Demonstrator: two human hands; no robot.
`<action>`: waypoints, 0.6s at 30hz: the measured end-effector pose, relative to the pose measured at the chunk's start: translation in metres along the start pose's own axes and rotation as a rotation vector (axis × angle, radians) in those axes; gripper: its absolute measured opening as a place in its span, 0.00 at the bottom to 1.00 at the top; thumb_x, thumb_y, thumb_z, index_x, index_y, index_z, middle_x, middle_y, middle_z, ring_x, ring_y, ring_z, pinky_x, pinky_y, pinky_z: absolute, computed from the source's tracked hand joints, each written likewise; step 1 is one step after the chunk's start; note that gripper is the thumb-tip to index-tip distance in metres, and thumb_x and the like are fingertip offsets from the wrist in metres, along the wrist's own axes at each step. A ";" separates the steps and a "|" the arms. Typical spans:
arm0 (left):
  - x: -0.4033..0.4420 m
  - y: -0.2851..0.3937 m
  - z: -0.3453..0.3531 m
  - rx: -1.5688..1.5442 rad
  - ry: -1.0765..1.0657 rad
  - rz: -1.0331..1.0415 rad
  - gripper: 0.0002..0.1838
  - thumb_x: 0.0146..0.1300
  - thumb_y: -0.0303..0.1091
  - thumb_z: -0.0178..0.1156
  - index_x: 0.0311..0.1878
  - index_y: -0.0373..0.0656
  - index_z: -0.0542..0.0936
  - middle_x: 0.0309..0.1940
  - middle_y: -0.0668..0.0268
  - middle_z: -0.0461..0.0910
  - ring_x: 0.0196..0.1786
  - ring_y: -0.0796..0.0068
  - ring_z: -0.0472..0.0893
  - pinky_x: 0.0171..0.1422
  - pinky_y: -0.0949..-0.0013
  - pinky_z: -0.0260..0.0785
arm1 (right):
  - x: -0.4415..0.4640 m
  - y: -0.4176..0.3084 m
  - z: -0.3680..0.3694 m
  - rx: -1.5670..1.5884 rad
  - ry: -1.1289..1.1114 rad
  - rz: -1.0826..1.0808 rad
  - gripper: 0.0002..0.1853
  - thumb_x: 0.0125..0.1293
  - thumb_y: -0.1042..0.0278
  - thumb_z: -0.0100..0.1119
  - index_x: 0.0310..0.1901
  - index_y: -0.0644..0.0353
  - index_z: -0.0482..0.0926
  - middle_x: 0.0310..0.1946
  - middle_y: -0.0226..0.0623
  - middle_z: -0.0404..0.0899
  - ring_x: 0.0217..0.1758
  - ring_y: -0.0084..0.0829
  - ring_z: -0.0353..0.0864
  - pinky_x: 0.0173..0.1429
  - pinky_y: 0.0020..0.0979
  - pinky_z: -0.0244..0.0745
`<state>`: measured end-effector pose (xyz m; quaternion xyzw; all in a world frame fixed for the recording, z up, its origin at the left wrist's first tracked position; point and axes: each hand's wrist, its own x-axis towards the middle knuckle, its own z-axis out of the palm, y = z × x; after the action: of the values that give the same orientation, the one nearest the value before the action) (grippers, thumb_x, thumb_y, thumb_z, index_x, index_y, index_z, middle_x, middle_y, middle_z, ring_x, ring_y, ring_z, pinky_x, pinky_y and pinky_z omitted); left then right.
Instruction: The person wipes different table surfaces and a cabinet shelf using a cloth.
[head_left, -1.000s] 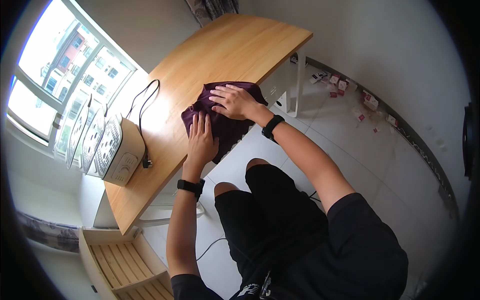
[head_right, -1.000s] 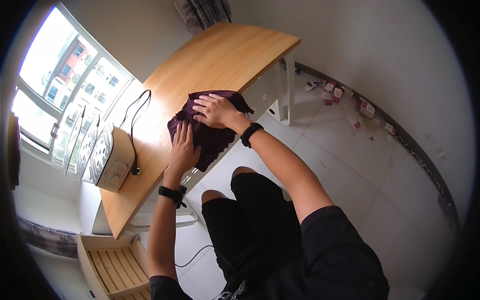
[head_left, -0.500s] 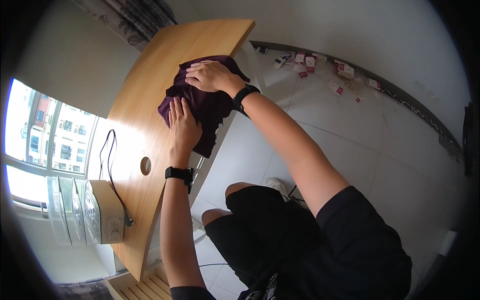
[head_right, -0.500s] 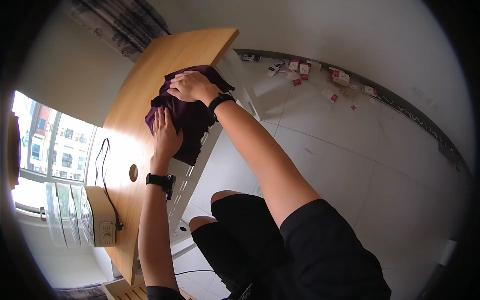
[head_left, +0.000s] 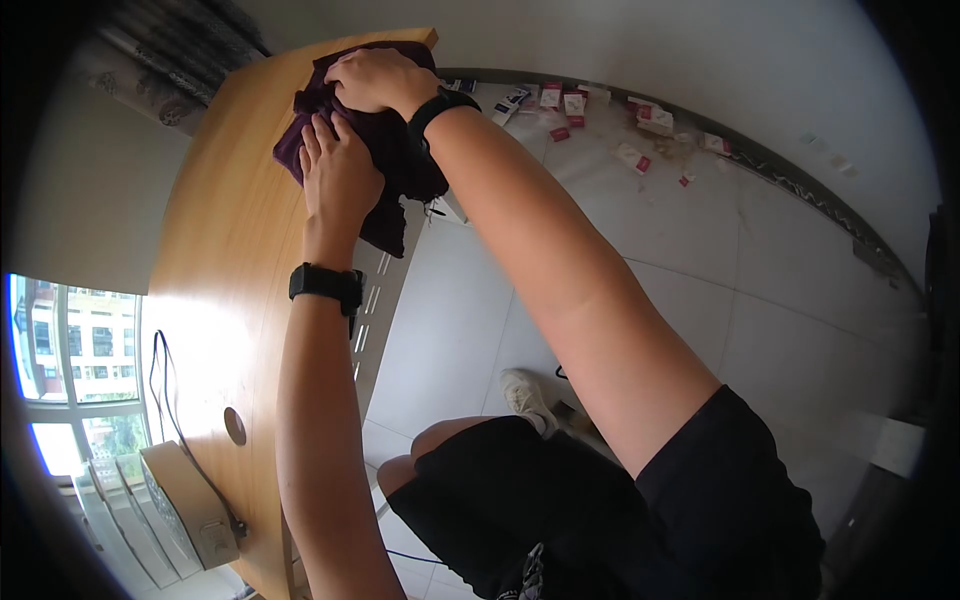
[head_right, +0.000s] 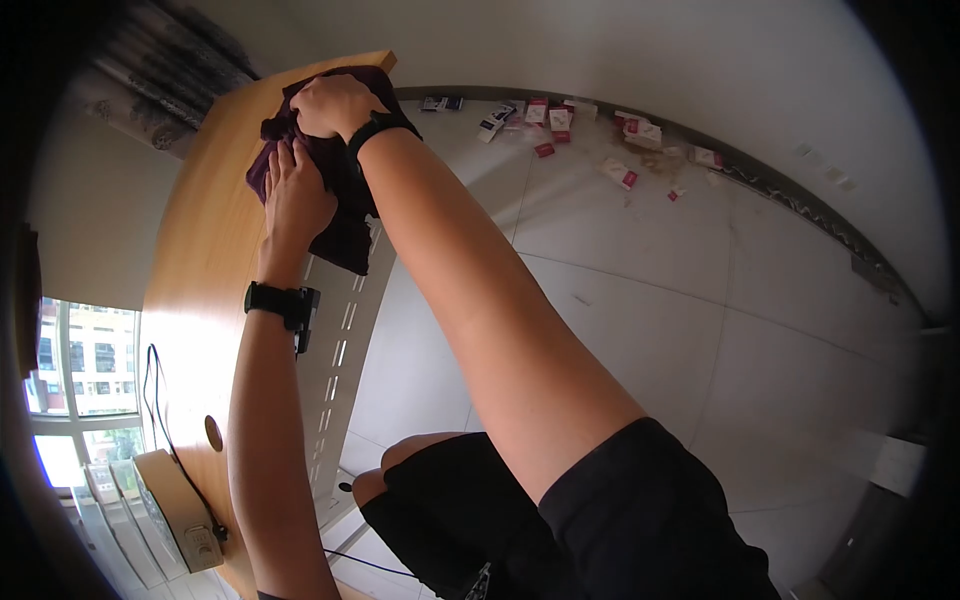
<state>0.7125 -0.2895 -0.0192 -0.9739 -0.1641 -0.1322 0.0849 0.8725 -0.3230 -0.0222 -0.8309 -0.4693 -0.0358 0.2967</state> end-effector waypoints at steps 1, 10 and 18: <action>0.010 0.004 0.004 -0.005 0.003 0.009 0.39 0.53 0.25 0.59 0.70 0.25 0.61 0.71 0.33 0.59 0.76 0.37 0.58 0.78 0.48 0.53 | 0.005 0.008 -0.005 -0.037 -0.021 0.013 0.22 0.69 0.62 0.45 0.60 0.51 0.80 0.61 0.36 0.80 0.62 0.39 0.79 0.67 0.41 0.74; 0.057 0.026 0.025 0.008 0.029 0.012 0.37 0.58 0.30 0.62 0.69 0.25 0.63 0.71 0.35 0.61 0.75 0.38 0.61 0.77 0.49 0.56 | 0.026 0.042 -0.015 -0.063 0.024 0.193 0.21 0.70 0.62 0.46 0.62 0.43 0.79 0.59 0.39 0.80 0.60 0.42 0.80 0.65 0.43 0.77; 0.059 0.026 0.022 -0.076 0.011 -0.025 0.37 0.59 0.27 0.55 0.73 0.30 0.59 0.74 0.40 0.57 0.77 0.42 0.57 0.79 0.50 0.51 | 0.023 0.038 -0.010 -0.160 0.103 0.080 0.20 0.70 0.69 0.46 0.61 0.51 0.79 0.62 0.36 0.78 0.66 0.41 0.76 0.70 0.41 0.72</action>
<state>0.7796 -0.2913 -0.0265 -0.9736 -0.1704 -0.1447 0.0470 0.9176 -0.3254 -0.0232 -0.8670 -0.4155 -0.1039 0.2545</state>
